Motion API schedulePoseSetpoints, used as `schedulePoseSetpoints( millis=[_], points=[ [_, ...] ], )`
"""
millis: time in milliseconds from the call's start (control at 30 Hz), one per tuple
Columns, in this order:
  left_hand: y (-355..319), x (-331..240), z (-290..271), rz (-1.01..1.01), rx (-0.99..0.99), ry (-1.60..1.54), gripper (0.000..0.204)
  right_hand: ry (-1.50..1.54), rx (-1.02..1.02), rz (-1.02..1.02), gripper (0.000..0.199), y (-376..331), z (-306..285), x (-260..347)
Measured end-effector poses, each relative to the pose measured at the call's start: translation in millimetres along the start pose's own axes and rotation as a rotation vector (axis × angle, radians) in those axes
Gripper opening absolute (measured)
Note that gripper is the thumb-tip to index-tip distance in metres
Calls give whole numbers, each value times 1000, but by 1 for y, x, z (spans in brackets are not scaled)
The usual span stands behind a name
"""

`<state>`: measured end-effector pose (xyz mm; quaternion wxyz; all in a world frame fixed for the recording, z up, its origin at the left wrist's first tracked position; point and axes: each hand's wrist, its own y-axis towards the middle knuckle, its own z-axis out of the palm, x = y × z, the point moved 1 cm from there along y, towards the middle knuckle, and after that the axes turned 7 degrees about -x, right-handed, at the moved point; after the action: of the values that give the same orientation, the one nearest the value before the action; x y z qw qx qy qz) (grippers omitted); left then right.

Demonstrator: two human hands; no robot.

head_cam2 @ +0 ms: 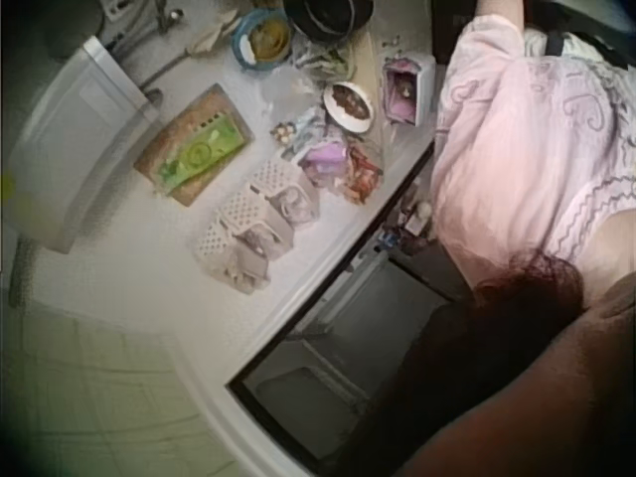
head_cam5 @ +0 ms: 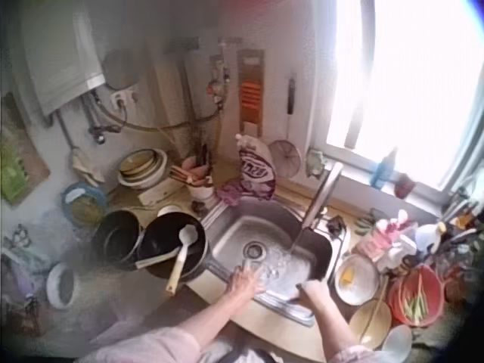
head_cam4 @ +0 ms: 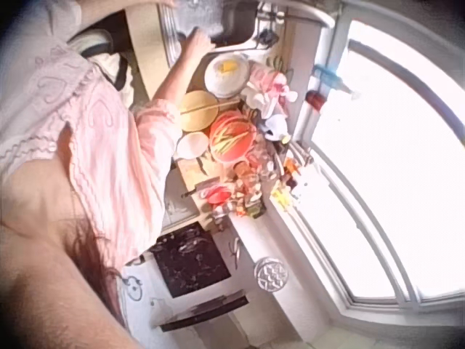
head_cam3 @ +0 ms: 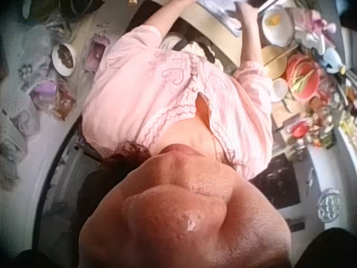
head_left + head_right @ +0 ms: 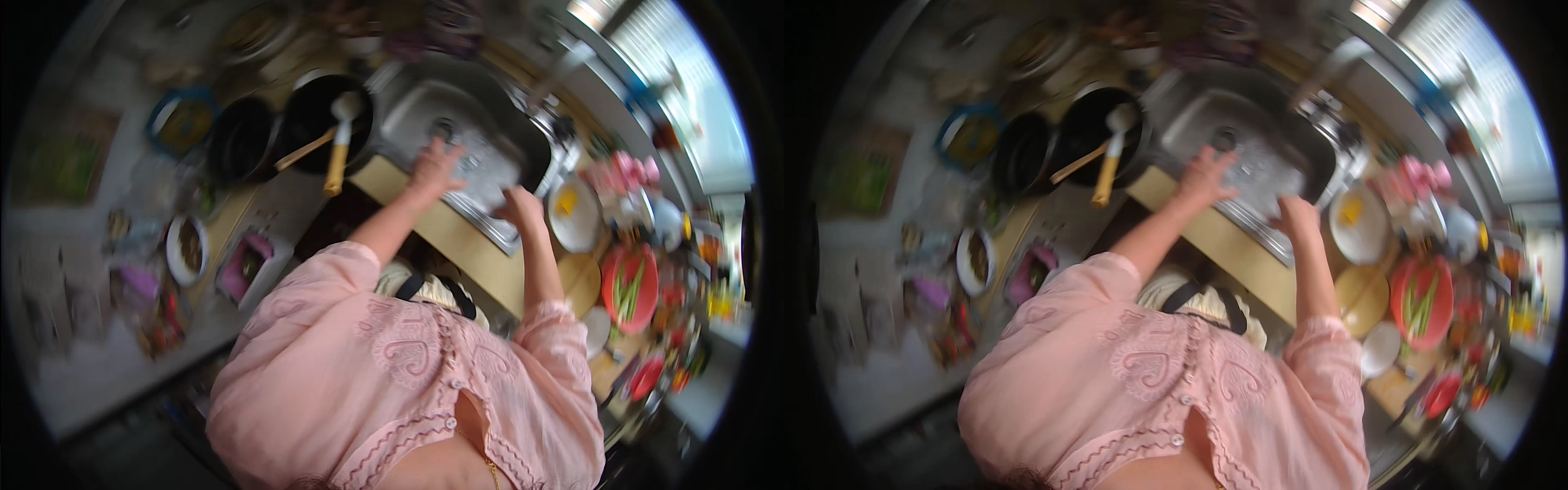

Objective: The person washes various kitchen items in a sink, including a bowl, chopsticks, a spoon, a glass, and a small bowl. They use a sponge and soap to clean the items under running water, rinsing them thoroughly before placing them aside.

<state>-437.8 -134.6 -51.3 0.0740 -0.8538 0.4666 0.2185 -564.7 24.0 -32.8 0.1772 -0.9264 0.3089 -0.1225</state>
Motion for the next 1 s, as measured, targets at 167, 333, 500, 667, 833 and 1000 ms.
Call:
schedulePoseSetpoints(
  millis=[167,333,500,667,833,1000],
  points=[
    [-71,10,-5,-477,40,-1171,68,1139,-139,-320,38,5,60,34],
    [-161,57,-52,-793,100,-1673,64,1048,317,-444,30,-4,41,135],
    [-249,109,-91,-952,-141,-1629,69,897,389,-630,21,-22,45,244],
    [-332,153,-139,-1007,-574,-1541,66,744,377,-801,20,-49,44,370],
    [-430,226,-153,-945,-1009,-1390,59,535,344,-1088,20,-77,80,514],
    [-523,300,-192,-1077,-1220,-1423,51,688,813,-844,30,-107,135,638]
  ],
)
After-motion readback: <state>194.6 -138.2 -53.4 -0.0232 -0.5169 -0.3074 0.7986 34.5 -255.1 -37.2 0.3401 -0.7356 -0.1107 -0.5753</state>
